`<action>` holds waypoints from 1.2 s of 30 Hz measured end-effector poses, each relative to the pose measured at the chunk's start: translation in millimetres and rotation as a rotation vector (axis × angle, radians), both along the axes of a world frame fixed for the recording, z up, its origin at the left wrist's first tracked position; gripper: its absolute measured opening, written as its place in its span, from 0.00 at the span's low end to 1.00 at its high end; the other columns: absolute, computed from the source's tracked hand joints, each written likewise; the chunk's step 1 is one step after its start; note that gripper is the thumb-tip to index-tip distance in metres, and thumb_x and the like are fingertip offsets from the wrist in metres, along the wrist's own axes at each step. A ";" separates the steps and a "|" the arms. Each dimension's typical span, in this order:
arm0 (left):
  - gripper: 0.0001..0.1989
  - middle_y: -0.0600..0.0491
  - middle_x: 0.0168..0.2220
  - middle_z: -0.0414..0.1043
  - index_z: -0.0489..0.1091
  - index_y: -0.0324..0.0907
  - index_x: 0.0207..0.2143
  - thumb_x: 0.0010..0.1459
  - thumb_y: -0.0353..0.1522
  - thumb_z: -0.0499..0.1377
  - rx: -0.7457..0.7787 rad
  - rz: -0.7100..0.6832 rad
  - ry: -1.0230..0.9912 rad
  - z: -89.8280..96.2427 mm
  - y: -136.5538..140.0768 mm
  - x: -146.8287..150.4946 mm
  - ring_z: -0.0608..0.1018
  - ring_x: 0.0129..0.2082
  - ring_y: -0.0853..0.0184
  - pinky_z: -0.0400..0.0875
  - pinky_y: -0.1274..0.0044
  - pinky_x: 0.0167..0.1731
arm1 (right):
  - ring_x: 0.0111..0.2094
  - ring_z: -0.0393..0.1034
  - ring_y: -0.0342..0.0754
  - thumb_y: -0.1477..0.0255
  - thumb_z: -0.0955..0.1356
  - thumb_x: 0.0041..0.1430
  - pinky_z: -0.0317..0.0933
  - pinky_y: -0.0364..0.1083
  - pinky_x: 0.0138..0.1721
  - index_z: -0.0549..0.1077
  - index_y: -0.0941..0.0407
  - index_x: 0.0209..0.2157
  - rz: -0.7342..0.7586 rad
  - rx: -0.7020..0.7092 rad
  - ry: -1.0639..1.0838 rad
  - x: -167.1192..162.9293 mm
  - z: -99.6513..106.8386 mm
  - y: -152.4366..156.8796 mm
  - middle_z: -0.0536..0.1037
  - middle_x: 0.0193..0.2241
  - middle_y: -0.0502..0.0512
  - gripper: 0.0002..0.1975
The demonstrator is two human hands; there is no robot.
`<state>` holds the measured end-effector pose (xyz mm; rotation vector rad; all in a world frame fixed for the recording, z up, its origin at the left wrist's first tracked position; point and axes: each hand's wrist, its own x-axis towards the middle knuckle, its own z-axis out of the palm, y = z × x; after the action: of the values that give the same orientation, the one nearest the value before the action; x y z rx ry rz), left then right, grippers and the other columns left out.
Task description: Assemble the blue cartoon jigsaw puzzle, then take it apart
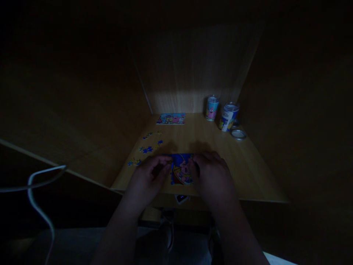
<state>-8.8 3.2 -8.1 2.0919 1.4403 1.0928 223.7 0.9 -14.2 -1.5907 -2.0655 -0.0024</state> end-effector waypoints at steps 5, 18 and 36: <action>0.09 0.53 0.43 0.85 0.81 0.50 0.45 0.70 0.28 0.64 0.063 0.006 0.090 1.9 -0.8 1.0 0.84 0.46 0.57 0.75 0.65 0.49 | 0.42 0.73 0.56 0.67 0.66 0.76 0.64 0.53 0.45 0.79 0.53 0.38 0.007 0.005 0.001 0.7 -0.6 0.0 0.81 0.37 0.59 0.12; 0.06 0.51 0.41 0.82 0.81 0.48 0.41 0.68 0.27 0.66 0.094 -0.005 0.152 3.6 0.7 2.9 0.81 0.45 0.57 0.74 0.63 0.48 | 0.41 0.73 0.56 0.66 0.66 0.76 0.63 0.53 0.43 0.78 0.52 0.37 0.007 0.021 -0.004 1.2 -1.2 0.0 0.81 0.37 0.59 0.12; 0.09 0.50 0.39 0.83 0.78 0.46 0.36 0.68 0.26 0.61 0.144 -0.096 0.194 10.5 -3.9 5.2 0.81 0.42 0.57 0.74 0.63 0.46 | 0.41 0.73 0.56 0.67 0.66 0.75 0.62 0.53 0.42 0.76 0.52 0.35 0.002 0.025 -0.003 0.3 -0.1 -0.4 0.80 0.36 0.58 0.12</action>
<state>-3.6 -0.7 2.4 2.3996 1.3645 1.0076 224.0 0.5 -14.4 -1.5752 -2.0614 -0.0304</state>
